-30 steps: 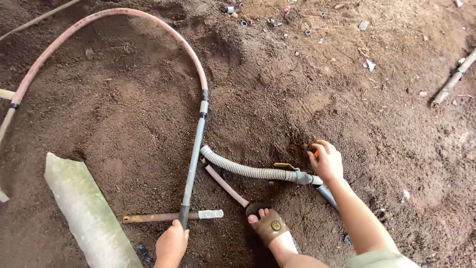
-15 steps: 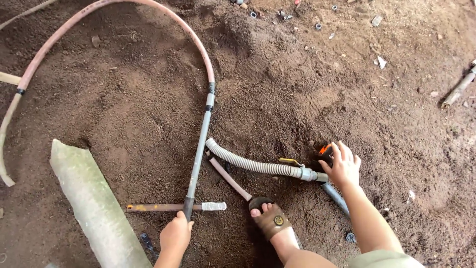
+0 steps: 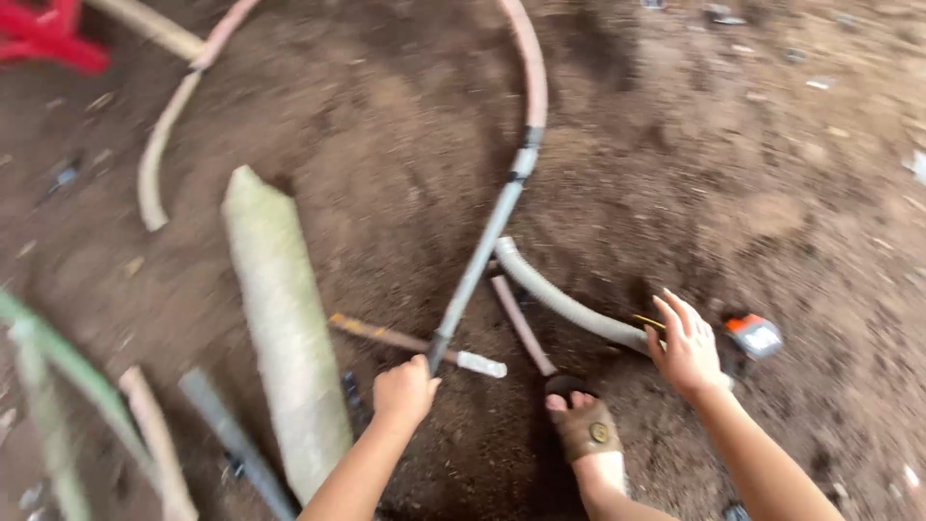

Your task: The person arranges various pipes and tools on the ground, then picks up a long metal pipe and a flexible hose. They connect the hose to the pipe and secure the joint with a clamp, manipulating the components on the dirt surface.

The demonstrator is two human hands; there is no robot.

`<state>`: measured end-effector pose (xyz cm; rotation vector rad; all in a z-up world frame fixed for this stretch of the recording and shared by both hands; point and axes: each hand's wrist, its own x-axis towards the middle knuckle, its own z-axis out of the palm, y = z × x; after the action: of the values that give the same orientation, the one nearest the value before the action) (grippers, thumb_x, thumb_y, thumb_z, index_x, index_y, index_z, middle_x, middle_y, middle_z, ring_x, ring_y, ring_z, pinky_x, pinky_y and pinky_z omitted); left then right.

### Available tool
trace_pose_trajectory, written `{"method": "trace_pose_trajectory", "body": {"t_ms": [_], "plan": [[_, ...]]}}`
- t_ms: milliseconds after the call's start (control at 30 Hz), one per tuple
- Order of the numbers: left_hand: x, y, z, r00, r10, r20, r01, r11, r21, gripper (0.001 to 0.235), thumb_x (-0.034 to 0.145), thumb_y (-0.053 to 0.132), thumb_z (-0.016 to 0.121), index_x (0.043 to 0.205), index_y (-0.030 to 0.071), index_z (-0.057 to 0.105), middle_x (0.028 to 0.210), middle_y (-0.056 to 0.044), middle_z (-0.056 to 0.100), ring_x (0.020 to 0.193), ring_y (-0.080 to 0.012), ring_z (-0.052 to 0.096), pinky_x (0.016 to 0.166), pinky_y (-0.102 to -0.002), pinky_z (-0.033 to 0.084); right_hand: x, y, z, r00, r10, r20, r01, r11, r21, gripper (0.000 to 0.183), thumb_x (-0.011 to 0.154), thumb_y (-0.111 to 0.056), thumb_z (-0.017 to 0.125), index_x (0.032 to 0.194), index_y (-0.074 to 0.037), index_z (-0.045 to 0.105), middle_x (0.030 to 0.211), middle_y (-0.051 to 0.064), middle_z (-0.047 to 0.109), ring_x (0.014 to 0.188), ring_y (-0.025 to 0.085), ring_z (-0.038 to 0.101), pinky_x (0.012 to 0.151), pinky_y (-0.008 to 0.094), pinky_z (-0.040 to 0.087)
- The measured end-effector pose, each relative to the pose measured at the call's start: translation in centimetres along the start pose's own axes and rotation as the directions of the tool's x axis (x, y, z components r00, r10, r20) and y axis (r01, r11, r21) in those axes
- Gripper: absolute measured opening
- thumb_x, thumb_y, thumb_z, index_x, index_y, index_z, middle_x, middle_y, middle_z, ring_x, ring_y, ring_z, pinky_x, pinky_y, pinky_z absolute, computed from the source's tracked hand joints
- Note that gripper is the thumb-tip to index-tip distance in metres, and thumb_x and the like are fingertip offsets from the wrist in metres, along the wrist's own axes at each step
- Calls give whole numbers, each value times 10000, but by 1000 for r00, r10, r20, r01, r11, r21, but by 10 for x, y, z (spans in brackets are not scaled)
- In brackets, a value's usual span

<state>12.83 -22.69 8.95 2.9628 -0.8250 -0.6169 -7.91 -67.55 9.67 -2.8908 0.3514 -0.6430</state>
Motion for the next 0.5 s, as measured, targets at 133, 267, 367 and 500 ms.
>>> {"method": "trace_pose_trajectory", "body": {"t_ms": [133, 267, 367, 500], "plan": [[-14, 9, -48, 993, -42, 110, 46, 998, -32, 374, 901, 460, 781, 1018, 113, 705, 874, -87, 806, 885, -332, 812, 804, -486, 631, 8, 1, 45, 992, -112, -65, 113, 994, 14, 691, 744, -183, 840, 1420, -126, 705, 1453, 121, 698, 1254, 335, 721, 1014, 429, 597], [-32, -11, -65, 996, -20, 83, 26, 997, -69, 459, 975, 524, 678, 1045, 72, 723, 913, -135, 797, 907, -337, 804, 824, -474, 607, 8, -16, 61, 994, -104, -43, 108, 988, 107, 704, 801, -109, 839, 1483, -29, 685, 1506, 207, 680, 1373, 396, 672, 1142, 501, 548], [-25, -53, -52, 993, -114, 38, 117, 987, -111, 484, 1026, 526, 597, 1082, 58, 708, 953, -166, 778, 942, -368, 789, 833, -512, 602, 1, 0, 71, 997, -58, -43, 64, 985, 159, 703, 846, -19, 855, 1519, 81, 680, 1528, 287, 677, 1442, 464, 641, 1231, 544, 506], [-24, -135, -23, 937, -339, -79, 327, 935, -135, 351, 1059, 411, 561, 1083, 88, 698, 986, -151, 756, 991, -392, 772, 847, -541, 614, -21, 39, 83, 998, -13, -55, 26, 971, 239, 730, 928, 155, 868, 1614, 254, 640, 1565, 414, 634, 1493, 551, 582, 1281, 569, 460]]}}
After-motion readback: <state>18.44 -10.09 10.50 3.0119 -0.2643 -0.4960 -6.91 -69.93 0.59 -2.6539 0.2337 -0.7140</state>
